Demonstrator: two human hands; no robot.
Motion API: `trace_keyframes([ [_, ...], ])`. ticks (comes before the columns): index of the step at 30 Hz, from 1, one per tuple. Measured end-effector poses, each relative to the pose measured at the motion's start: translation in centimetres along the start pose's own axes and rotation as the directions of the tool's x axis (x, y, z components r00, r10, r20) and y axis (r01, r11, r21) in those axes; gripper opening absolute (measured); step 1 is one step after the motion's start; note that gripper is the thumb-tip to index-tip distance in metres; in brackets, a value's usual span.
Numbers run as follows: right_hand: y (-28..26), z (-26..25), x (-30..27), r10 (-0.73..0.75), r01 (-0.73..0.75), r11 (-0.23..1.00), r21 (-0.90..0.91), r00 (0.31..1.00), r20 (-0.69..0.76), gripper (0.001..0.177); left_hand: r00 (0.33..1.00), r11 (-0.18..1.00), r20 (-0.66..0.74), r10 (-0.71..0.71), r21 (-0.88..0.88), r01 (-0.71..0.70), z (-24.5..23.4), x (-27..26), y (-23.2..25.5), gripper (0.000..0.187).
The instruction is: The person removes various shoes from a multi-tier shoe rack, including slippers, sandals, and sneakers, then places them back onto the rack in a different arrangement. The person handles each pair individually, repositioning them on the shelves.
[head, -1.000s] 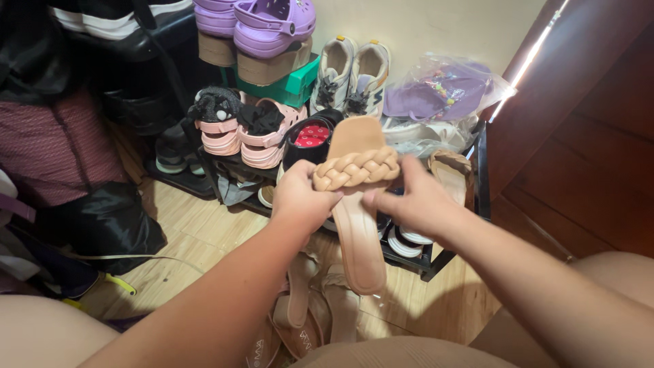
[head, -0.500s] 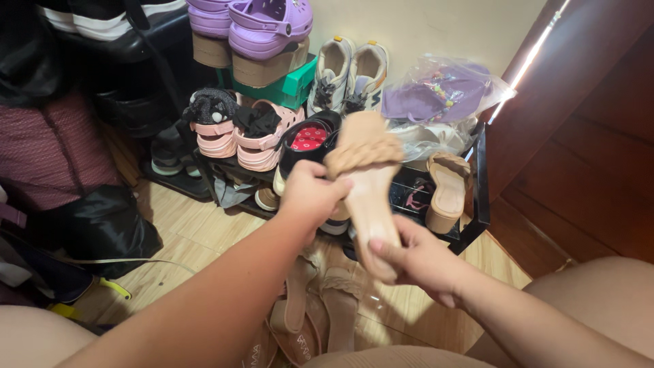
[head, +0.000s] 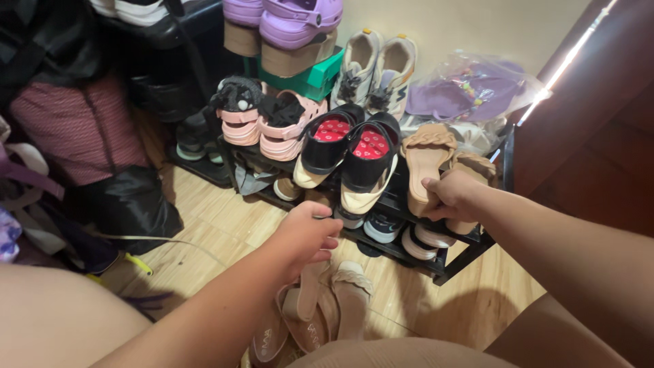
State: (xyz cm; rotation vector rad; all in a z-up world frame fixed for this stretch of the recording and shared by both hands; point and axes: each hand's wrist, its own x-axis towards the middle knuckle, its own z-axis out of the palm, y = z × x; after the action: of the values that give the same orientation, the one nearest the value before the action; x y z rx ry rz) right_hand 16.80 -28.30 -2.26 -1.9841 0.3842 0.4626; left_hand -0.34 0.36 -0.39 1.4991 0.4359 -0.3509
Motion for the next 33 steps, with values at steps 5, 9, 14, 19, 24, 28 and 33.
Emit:
trace_keyframes([
  [5,-0.1,1.5,-0.9,-0.084,0.085,0.996,0.019,0.995,-0.047,0.033,0.998,0.999,-0.03,-0.054,0.001,0.054,-1.3,0.1,-2.0,0.047],
  [9,-1.6,0.5,-3.5,-0.296,0.118,0.699,-0.705,0.945,-0.136,0.046,0.996,0.996,-0.022,-0.089,-0.007,0.089,-1.4,0.3,-3.1,0.044],
  [14,-1.0,-0.6,-4.5,-0.438,0.057,0.436,-0.898,0.885,-0.156,0.054,0.994,0.994,-0.001,-0.112,0.015,0.112,-1.3,0.5,-3.8,0.039],
  [19,1.4,-1.9,-3.2,-0.391,0.225,0.355,-0.908,0.917,0.074,0.059,0.987,0.985,0.015,-0.159,0.075,0.158,-1.2,0.9,-4.6,0.034],
  [24,2.3,-2.1,-3.7,-0.335,0.115,0.332,-0.936,0.942,-0.003,0.052,0.984,0.985,0.045,-0.171,0.036,0.169,-2.3,1.5,-5.8,0.031],
  [28,2.6,-2.6,-5.1,-0.334,0.111,0.395,-0.912,0.942,-0.031,0.045,0.97,0.969,-0.012,-0.243,0.045,0.243,-3.9,1.9,-7.2,0.029],
  [33,2.9,-2.7,-5.8,-0.461,0.254,0.307,-0.917,0.883,0.09,0.052,0.963,0.962,-0.065,-0.263,0.06,0.267,-4.8,2.8,-8.5,0.027],
])
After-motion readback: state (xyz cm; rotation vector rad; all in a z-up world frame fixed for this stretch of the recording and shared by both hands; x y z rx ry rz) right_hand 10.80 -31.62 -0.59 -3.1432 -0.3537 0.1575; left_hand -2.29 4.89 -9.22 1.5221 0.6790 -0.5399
